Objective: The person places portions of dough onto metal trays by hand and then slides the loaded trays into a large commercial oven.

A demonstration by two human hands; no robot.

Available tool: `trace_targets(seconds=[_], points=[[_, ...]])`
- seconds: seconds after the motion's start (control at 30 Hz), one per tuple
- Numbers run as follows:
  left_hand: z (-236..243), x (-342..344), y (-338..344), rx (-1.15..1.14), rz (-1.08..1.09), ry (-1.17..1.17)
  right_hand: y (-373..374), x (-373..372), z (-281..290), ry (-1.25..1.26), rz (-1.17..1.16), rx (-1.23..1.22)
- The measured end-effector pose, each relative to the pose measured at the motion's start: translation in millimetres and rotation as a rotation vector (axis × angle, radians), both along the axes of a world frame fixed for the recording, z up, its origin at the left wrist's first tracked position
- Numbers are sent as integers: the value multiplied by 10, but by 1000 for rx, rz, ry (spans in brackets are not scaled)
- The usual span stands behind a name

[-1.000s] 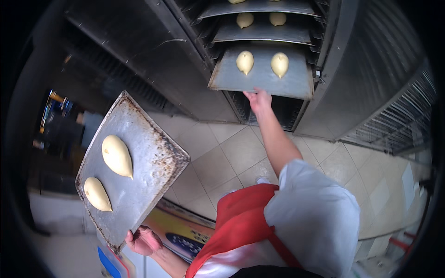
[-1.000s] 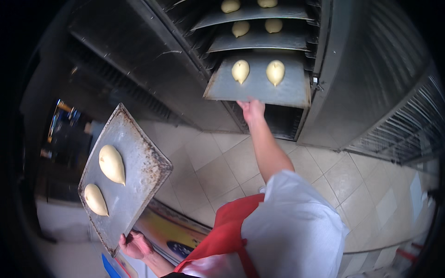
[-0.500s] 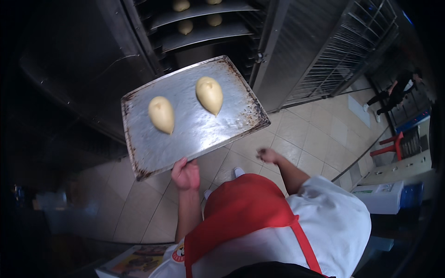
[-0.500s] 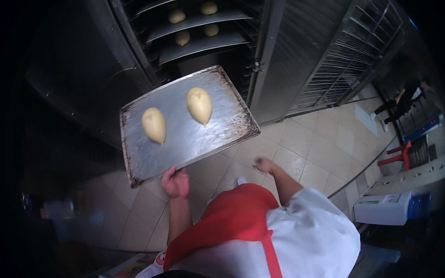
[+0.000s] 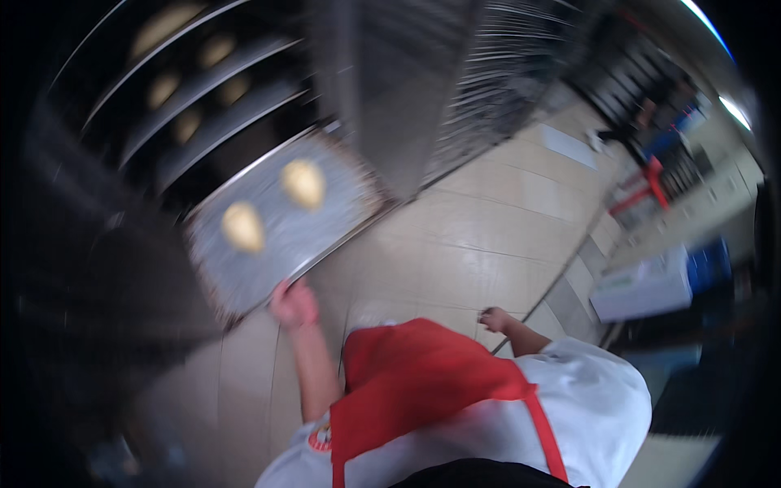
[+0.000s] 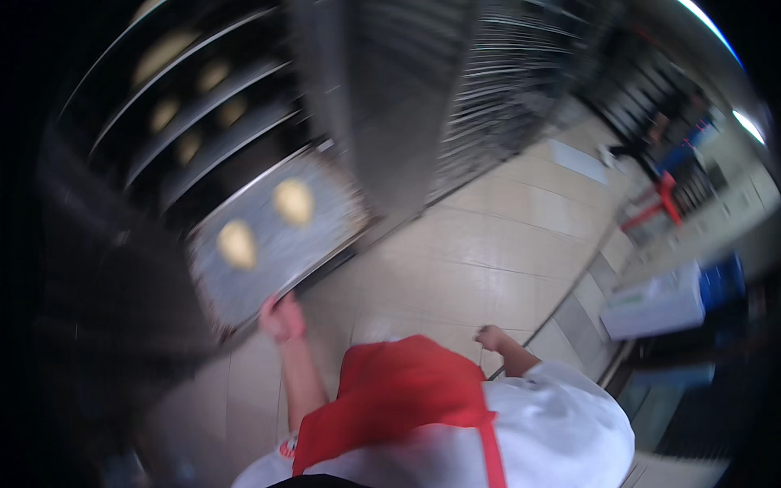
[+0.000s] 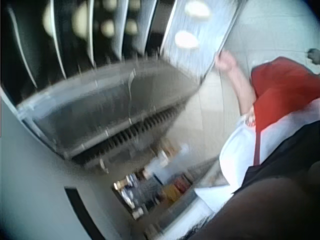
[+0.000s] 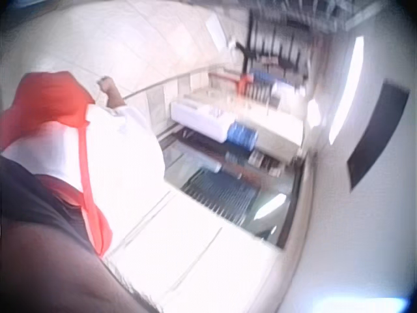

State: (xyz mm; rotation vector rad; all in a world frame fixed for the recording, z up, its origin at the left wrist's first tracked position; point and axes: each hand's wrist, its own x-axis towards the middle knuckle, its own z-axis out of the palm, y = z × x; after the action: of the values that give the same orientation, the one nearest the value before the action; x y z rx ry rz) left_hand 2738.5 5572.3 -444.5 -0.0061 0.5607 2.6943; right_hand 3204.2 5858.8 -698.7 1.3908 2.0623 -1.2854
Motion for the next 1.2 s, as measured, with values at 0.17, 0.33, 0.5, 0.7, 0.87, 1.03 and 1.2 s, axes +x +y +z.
trace_targets(seconds=[0.17,0.33,0.5,0.7,0.87,1.03,1.2], points=[[-69,-672,-511,86,-50,177,64,-1161,942,198,159,215],[115,-1105,-368,128,-178,293,202,-1218,1509,245,110,114],[-583,-1974,-358,53,-187,304,526,-1138,1309,148,15,156],[-817,-2695,86,116,-132,115,986,-632,1124,-71,-130,148],[-820,-3021,412,-111,-36,-41,1477,-396,840,-108,-266,56],[-1480,-1957,1929,-997,-98,-131,2421,-358,622,15,-339,28],[-2241,-539,4136,-1410,-771,-24,3538,386,-24,22,-505,-104]])
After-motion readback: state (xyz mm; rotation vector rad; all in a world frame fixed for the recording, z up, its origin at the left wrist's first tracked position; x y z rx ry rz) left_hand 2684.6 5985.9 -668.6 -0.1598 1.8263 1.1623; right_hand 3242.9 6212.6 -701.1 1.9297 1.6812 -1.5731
